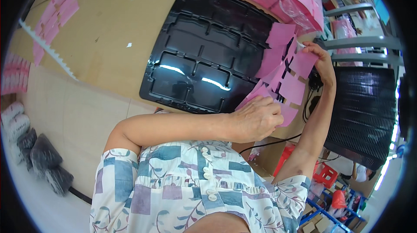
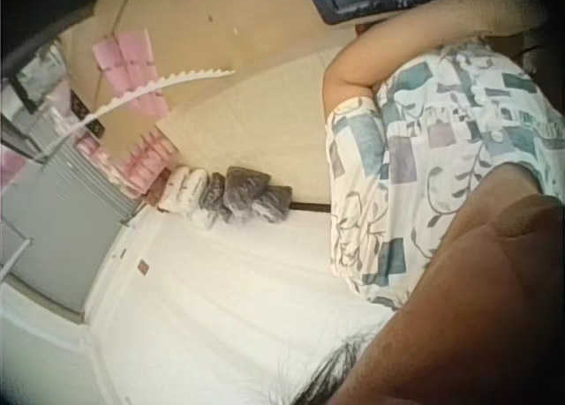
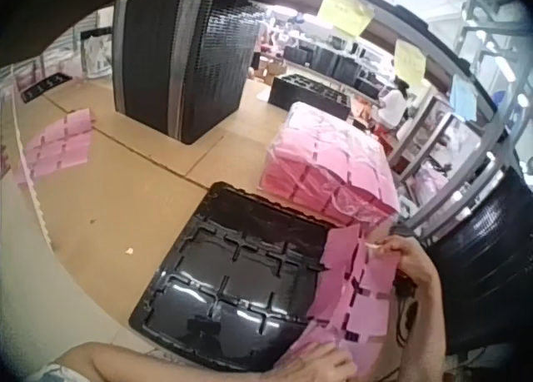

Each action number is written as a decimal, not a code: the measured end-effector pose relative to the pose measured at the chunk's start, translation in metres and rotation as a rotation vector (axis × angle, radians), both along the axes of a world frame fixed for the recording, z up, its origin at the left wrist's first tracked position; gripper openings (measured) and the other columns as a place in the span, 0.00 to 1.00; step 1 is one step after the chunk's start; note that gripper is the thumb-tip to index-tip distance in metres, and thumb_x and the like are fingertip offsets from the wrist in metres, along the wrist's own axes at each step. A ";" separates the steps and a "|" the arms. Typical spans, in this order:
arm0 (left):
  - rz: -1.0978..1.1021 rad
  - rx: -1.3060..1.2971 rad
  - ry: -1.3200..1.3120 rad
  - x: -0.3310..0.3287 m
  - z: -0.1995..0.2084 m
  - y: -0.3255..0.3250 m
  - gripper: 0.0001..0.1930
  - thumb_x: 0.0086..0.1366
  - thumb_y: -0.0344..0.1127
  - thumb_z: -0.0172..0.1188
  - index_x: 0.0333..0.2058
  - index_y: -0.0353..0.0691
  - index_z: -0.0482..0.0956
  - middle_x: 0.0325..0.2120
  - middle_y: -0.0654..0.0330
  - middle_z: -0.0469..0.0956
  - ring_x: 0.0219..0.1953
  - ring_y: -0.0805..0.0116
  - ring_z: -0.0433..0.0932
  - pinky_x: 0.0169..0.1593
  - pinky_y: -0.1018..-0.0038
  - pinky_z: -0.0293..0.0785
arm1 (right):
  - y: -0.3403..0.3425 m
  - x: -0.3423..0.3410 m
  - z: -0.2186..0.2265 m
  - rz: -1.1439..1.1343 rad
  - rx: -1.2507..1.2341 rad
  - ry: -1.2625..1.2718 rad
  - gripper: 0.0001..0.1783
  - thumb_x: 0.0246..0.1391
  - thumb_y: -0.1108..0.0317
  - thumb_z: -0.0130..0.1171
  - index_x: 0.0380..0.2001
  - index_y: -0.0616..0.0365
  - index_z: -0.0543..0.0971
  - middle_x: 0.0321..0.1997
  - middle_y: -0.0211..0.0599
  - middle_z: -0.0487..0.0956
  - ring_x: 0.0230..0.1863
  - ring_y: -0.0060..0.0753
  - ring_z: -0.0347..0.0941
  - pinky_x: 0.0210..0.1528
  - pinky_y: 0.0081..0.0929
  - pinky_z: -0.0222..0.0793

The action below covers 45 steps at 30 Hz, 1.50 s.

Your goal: The person places pink foam inserts into black plastic trays, presses them down, and stacks the completed trays. They then peel small white adhesive labels from a strip and apply them to the trays before repeating the process with additional trays.

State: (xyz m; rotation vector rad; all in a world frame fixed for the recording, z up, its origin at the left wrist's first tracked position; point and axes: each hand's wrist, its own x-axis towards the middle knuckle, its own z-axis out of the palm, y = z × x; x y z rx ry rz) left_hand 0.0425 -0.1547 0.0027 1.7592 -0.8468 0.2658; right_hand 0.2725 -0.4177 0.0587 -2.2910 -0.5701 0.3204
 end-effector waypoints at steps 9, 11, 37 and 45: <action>-0.149 0.080 -0.109 -0.005 -0.009 -0.060 0.07 0.51 0.27 0.60 0.31 0.35 0.75 0.31 0.57 0.73 0.37 0.58 0.74 0.41 0.63 0.73 | -0.037 -0.046 0.055 -0.171 -0.843 -0.486 0.17 0.52 0.79 0.55 0.47 0.61 0.80 0.43 0.46 0.82 0.47 0.47 0.78 0.49 0.35 0.74; -0.169 0.143 -0.131 -0.005 -0.011 -0.068 0.08 0.51 0.26 0.59 0.32 0.33 0.75 0.32 0.55 0.73 0.38 0.58 0.74 0.41 0.64 0.74 | -0.018 -0.060 0.069 -0.174 -0.878 -0.625 0.17 0.53 0.76 0.57 0.48 0.60 0.79 0.45 0.48 0.81 0.48 0.50 0.77 0.50 0.38 0.73; 0.797 -0.332 0.568 -0.086 -0.017 0.365 0.25 0.66 0.33 0.60 0.60 0.35 0.67 0.47 0.57 0.78 0.49 0.72 0.75 0.55 0.75 0.67 | 0.119 -0.152 0.039 0.226 -0.745 -0.596 0.21 0.48 0.70 0.65 0.48 0.62 0.78 0.55 0.47 0.77 0.59 0.54 0.68 0.62 0.46 0.61; 0.472 -0.982 0.664 -0.066 0.023 0.249 0.12 0.60 0.24 0.65 0.43 0.38 0.79 0.36 0.63 0.80 0.37 0.77 0.79 0.40 0.76 0.78 | 0.270 -0.226 0.007 0.172 0.360 -0.067 0.16 0.50 0.74 0.67 0.44 0.64 0.80 0.41 0.43 0.84 0.40 0.34 0.82 0.39 0.27 0.77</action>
